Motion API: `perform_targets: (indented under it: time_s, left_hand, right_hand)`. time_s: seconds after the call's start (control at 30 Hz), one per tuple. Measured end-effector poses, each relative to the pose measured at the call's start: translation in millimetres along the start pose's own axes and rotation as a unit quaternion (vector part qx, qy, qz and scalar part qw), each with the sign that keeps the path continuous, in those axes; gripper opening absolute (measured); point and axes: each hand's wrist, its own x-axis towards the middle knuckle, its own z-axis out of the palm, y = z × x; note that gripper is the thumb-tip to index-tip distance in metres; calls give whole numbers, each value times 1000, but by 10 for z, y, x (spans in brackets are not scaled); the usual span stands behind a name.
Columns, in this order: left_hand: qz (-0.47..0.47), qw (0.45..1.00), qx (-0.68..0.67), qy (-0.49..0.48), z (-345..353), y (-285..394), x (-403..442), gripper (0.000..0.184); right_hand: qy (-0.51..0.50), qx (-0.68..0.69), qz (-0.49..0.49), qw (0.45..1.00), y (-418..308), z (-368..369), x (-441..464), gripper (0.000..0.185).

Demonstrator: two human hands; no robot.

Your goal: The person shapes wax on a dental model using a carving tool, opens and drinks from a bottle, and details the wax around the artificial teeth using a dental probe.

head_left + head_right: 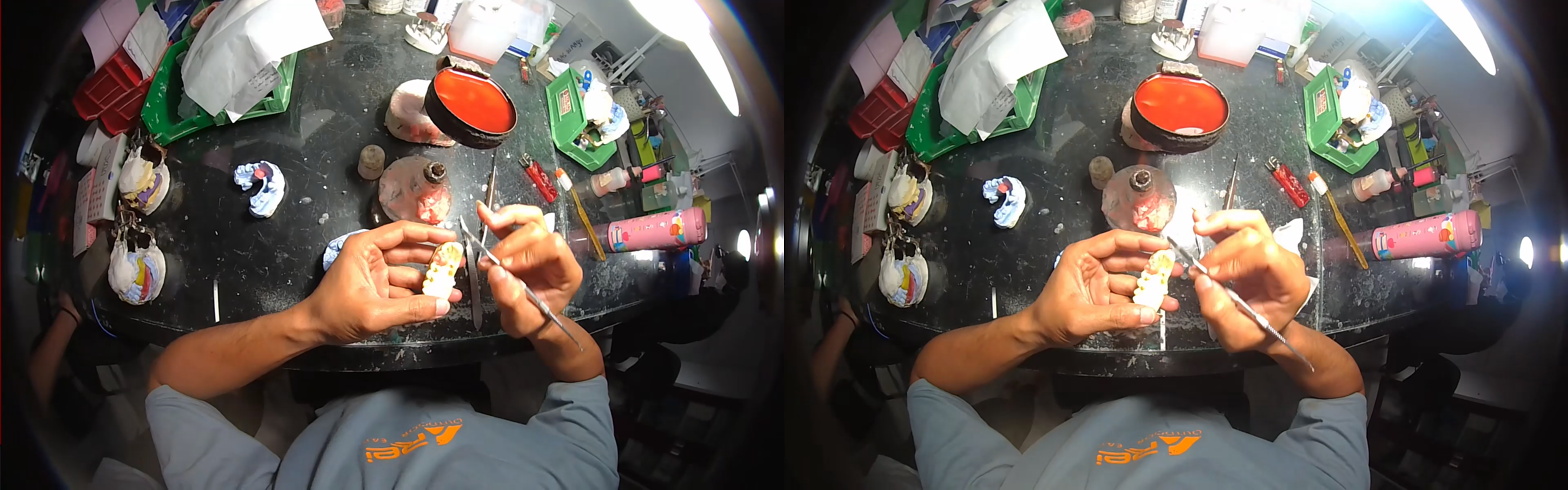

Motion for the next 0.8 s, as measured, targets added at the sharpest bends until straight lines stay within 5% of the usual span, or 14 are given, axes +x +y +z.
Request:
perform_targets:
  time_s: [0.8]
  left_hand:
    - [22,999,29,8,14,24,1,66]
  right_hand:
    - [-83,-48,-42,995,-107,22,-1,27]
